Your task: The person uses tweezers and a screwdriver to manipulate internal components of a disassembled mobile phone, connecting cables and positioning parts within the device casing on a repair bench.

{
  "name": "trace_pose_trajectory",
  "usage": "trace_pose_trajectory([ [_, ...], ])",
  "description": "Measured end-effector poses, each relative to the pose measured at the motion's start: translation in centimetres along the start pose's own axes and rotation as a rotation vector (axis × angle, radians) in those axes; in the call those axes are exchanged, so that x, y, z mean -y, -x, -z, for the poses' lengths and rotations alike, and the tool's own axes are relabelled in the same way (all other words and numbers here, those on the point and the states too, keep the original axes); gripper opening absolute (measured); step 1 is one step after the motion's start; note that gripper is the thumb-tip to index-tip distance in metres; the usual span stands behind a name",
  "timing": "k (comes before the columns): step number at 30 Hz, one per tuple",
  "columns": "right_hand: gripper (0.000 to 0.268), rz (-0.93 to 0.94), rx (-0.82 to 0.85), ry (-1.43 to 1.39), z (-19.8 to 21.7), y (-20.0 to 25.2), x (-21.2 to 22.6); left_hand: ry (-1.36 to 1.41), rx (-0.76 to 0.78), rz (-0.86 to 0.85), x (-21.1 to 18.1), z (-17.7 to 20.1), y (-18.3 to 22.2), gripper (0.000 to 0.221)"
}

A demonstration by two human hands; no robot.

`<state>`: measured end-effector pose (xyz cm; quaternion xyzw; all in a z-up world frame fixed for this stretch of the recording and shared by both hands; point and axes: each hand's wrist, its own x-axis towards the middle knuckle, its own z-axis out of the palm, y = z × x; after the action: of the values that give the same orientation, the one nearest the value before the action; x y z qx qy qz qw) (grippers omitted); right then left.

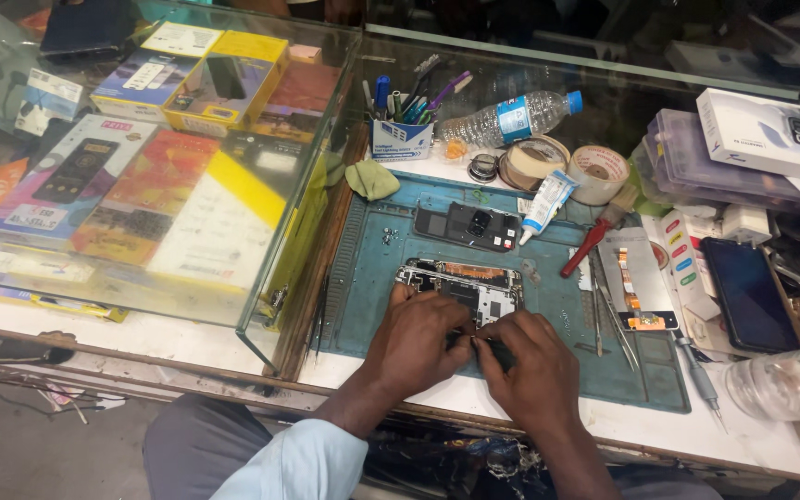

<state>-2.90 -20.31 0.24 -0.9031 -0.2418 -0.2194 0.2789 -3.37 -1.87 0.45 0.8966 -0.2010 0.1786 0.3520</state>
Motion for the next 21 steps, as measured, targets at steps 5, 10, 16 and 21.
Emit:
trace_pose_trajectory([
  [5, 0.009, -0.025, 0.044, -0.014, -0.05, 0.02, -0.25, -0.007, 0.055, 0.047, 0.03, 0.19, -0.04, 0.013],
  [10, 0.009, -0.078, 0.085, -0.021, -0.12, 0.07, -0.25, 0.043, 0.079, 0.077, 0.15, 0.23, -0.11, 0.009],
  [16, 0.01, -0.071, 0.073, -0.024, -0.17, 0.06, -0.3, 0.04, 0.062, 0.067, 0.14, 0.31, -0.23, 0.009],
  [21, 0.011, -0.06, 0.064, -0.036, -0.3, 0.12, -0.52, 0.031, 0.041, 0.055, 0.02, 0.38, -0.3, 0.012],
])
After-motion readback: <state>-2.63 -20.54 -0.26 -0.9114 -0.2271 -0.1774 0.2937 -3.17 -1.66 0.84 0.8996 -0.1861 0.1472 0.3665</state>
